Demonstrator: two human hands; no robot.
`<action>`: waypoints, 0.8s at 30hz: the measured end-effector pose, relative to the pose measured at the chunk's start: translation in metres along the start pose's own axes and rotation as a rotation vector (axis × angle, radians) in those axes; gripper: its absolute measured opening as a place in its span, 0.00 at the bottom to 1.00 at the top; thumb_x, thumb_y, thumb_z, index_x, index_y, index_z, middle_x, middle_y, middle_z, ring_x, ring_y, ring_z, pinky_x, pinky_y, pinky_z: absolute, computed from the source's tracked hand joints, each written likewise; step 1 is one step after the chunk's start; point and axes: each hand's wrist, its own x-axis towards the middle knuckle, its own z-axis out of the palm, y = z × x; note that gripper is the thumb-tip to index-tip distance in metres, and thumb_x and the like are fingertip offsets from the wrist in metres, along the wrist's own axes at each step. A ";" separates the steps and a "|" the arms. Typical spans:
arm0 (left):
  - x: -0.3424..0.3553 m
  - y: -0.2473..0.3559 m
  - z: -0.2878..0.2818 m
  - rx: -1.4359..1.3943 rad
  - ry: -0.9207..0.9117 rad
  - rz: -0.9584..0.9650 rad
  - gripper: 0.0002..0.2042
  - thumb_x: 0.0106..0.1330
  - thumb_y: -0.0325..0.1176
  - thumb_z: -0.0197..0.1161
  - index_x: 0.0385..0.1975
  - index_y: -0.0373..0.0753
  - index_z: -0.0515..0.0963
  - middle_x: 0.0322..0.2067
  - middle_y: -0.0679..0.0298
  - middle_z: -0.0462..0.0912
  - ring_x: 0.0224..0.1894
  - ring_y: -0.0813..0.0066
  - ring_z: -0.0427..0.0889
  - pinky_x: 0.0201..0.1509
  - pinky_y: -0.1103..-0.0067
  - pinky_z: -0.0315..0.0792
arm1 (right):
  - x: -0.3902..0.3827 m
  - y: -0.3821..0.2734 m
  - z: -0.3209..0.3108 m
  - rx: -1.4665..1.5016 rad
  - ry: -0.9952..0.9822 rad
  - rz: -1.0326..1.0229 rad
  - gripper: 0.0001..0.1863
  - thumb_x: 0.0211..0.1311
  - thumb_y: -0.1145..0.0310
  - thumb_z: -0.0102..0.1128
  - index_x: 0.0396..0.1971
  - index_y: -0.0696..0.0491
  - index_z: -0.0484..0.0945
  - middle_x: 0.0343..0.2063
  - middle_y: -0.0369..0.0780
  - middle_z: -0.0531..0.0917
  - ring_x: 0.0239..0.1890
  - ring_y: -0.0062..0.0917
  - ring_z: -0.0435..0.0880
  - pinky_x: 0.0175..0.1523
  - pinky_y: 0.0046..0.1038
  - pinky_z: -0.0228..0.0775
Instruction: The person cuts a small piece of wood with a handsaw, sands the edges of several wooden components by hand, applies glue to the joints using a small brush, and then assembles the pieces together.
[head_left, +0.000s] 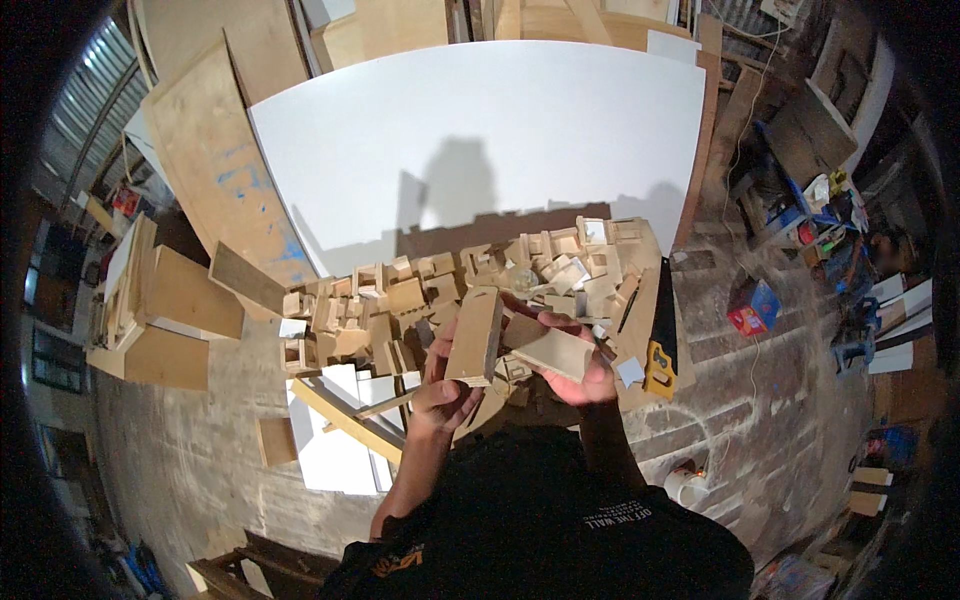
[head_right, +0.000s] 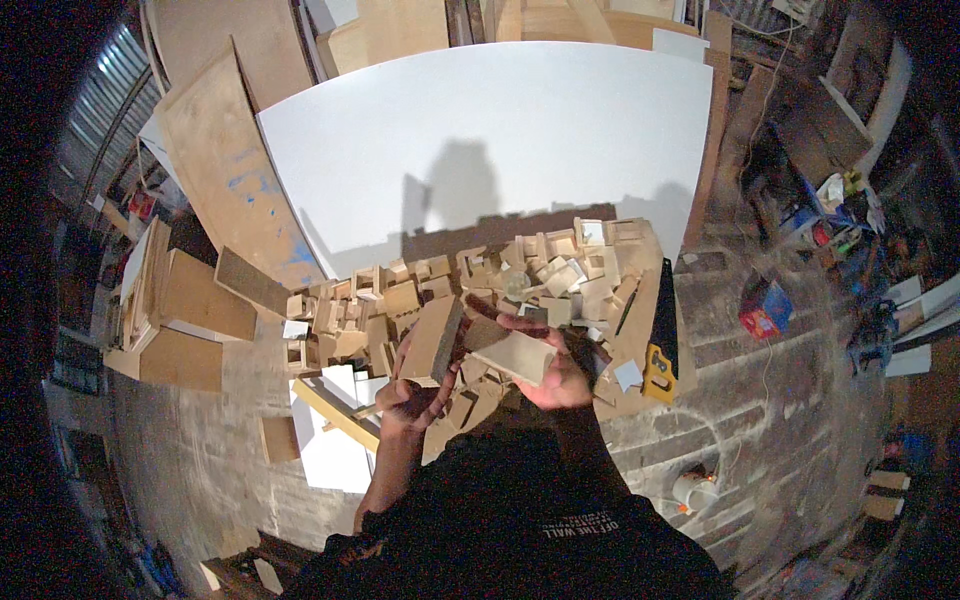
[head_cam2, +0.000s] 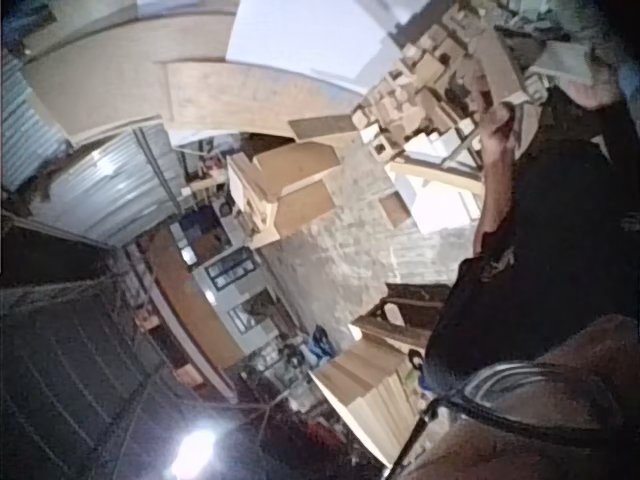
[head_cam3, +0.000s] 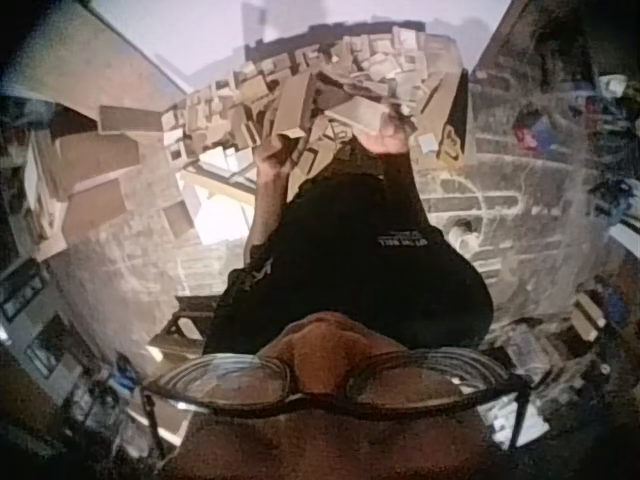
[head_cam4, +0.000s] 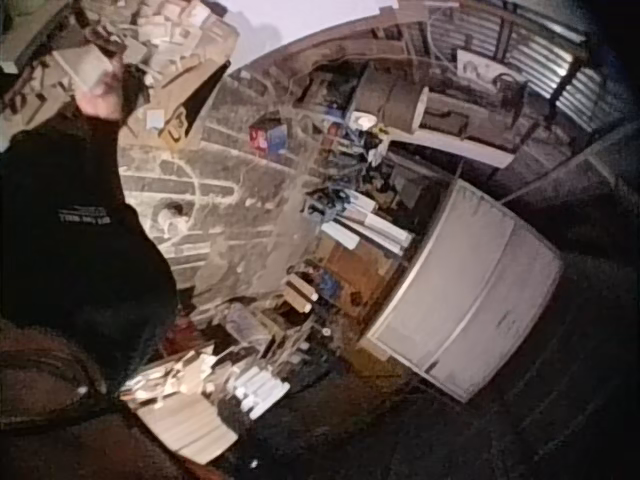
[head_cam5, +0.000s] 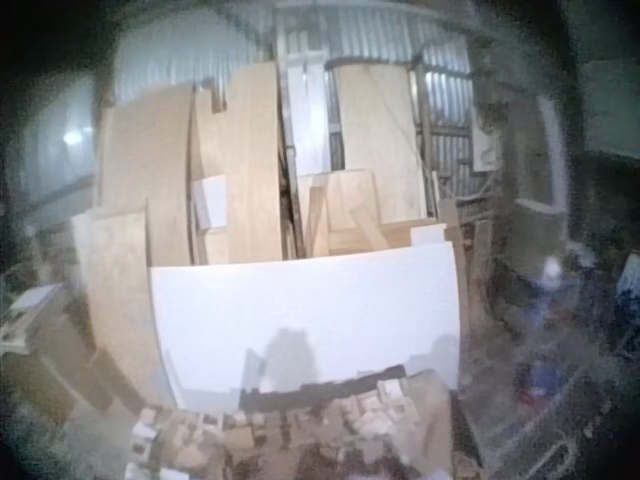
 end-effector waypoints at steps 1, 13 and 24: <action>-0.002 0.001 -0.004 0.006 -0.008 -0.007 0.52 0.41 0.42 0.80 0.67 0.29 0.58 0.57 0.58 0.73 0.54 0.73 0.78 0.50 0.83 0.78 | -0.002 0.001 -0.002 0.026 -0.018 0.010 0.50 0.48 0.50 0.72 0.66 0.62 0.60 0.70 0.50 0.60 0.70 0.43 0.62 0.73 0.48 0.54; 0.004 0.003 0.011 0.194 -0.007 0.075 0.49 0.42 0.44 0.77 0.65 0.30 0.61 0.57 0.55 0.73 0.59 0.67 0.74 0.64 0.73 0.67 | 0.015 -0.012 0.063 0.087 0.015 0.026 0.54 0.41 0.60 0.80 0.68 0.60 0.59 0.69 0.45 0.63 0.71 0.39 0.61 0.72 0.42 0.56; 0.005 0.017 0.029 0.514 -0.023 0.176 0.48 0.45 0.44 0.75 0.66 0.27 0.61 0.65 0.48 0.64 0.66 0.57 0.66 0.71 0.63 0.57 | 0.041 -0.058 0.116 -0.746 0.156 -0.119 0.57 0.22 0.75 0.87 0.63 0.62 0.66 0.62 0.46 0.72 0.64 0.31 0.72 0.68 0.33 0.65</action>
